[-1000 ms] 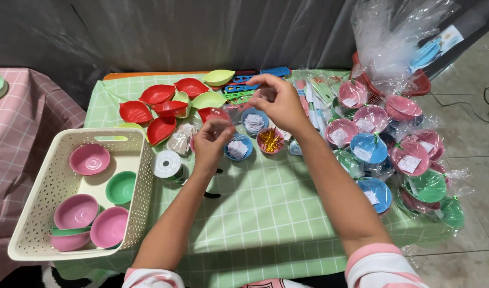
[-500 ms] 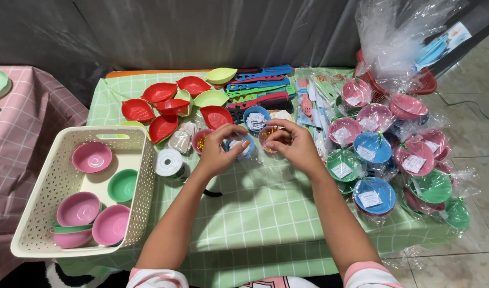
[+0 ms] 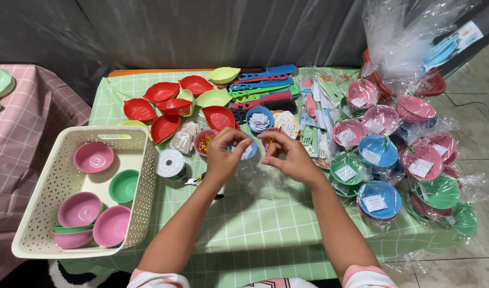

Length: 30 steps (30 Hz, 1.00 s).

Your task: Packing small plastic bowls and decorative charms into individual plastic bags for retail.

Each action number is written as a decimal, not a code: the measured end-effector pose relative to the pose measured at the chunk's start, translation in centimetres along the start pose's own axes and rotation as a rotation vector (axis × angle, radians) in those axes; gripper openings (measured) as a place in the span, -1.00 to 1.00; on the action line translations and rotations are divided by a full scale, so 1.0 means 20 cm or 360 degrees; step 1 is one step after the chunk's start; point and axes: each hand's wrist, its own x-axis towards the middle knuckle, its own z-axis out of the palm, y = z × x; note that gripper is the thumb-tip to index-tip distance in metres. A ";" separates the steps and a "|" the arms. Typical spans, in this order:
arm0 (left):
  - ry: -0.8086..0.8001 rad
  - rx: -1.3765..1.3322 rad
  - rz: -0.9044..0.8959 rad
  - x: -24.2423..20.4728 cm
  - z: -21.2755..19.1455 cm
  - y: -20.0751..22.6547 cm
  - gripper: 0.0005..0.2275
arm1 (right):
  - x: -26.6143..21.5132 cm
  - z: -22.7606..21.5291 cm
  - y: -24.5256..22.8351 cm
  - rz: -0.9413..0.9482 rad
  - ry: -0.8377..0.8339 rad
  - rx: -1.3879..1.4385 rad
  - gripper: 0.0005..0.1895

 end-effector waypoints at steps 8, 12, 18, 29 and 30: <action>-0.0324 -0.0227 -0.0278 -0.02 0.01 -0.05 -0.72 | 0.00 0.00 0.10 -0.0020 0.0031 0.0454 -0.47; -0.0396 -0.0297 -0.0326 0.01 -0.04 -0.04 -0.68 | 0.00 -0.05 0.14 -0.0065 0.0163 0.0446 -0.66; -0.0494 -0.0158 -0.0194 0.01 -0.03 -0.05 -0.81 | -0.02 -0.01 -0.08 -0.0058 0.0073 0.0518 -0.68; -0.0755 -0.0592 -0.0259 -0.02 0.02 -0.15 -0.85 | 0.01 0.01 0.13 -0.0244 0.0058 0.0762 -0.87; -0.0836 -0.0666 -0.0301 -0.04 0.03 -0.19 -0.81 | 0.00 0.01 0.13 -0.0298 0.0061 0.0845 -0.83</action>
